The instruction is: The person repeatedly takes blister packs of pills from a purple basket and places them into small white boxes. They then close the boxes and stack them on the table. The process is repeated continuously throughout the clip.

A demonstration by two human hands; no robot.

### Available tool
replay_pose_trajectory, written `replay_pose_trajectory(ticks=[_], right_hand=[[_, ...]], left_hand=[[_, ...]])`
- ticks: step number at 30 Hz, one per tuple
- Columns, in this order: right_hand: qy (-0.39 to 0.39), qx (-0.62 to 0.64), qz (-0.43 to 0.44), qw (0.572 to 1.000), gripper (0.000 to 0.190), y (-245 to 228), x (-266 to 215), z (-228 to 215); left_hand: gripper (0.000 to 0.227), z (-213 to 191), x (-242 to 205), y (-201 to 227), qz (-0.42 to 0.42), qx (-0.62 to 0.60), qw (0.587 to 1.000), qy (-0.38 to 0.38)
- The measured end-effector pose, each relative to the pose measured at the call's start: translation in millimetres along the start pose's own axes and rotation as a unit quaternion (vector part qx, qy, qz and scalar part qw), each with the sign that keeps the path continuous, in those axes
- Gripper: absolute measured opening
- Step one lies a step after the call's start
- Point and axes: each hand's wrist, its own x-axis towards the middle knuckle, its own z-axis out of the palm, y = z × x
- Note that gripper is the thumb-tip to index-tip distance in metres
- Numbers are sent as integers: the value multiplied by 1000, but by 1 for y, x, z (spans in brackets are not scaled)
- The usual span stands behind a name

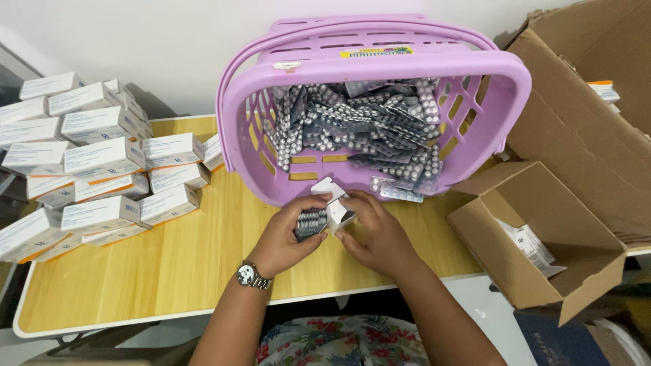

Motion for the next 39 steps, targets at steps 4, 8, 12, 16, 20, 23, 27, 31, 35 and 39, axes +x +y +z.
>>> replay_pose_trajectory(ticks=[4, 8, 12, 16, 20, 23, 27, 31, 35, 39], right_hand=[[-17, 116, 164, 979, 64, -5, 5, -4], [18, -15, 92, 996, 81, -9, 9, 1], [106, -31, 31, 993, 53, -8, 2, 9], [143, 57, 96, 983, 28, -3, 0, 14], [113, 121, 159, 973, 24, -6, 7, 10], [117, 32, 117, 986, 25, -14, 14, 2], [108, 90, 132, 981, 28, -27, 21, 0], [103, 68, 145, 982, 36, -32, 19, 1], [111, 58, 131, 983, 42, -34, 16, 2], [135, 12, 59, 989, 44, -42, 15, 3]], left_hand=[[51, 1, 0, -2, 24, 42, 999, 10], [51, 1, 0, -1, 26, 55, 998, 11], [50, 0, 0, 1, 20, 54, 998, 5], [49, 2, -1, 1, 12, 46, 999, -1], [49, 3, -2, 0, 24, 62, 998, -4], [51, 2, -2, 0, 31, 48, 998, -3], [51, 2, -2, 2, 22, 62, 998, 0], [51, 2, -4, -2, 16, 22, 1000, -3], [50, -1, -6, -7, 7, -54, 998, -19], [59, -11, -8, -7, -33, -219, 973, 61]])
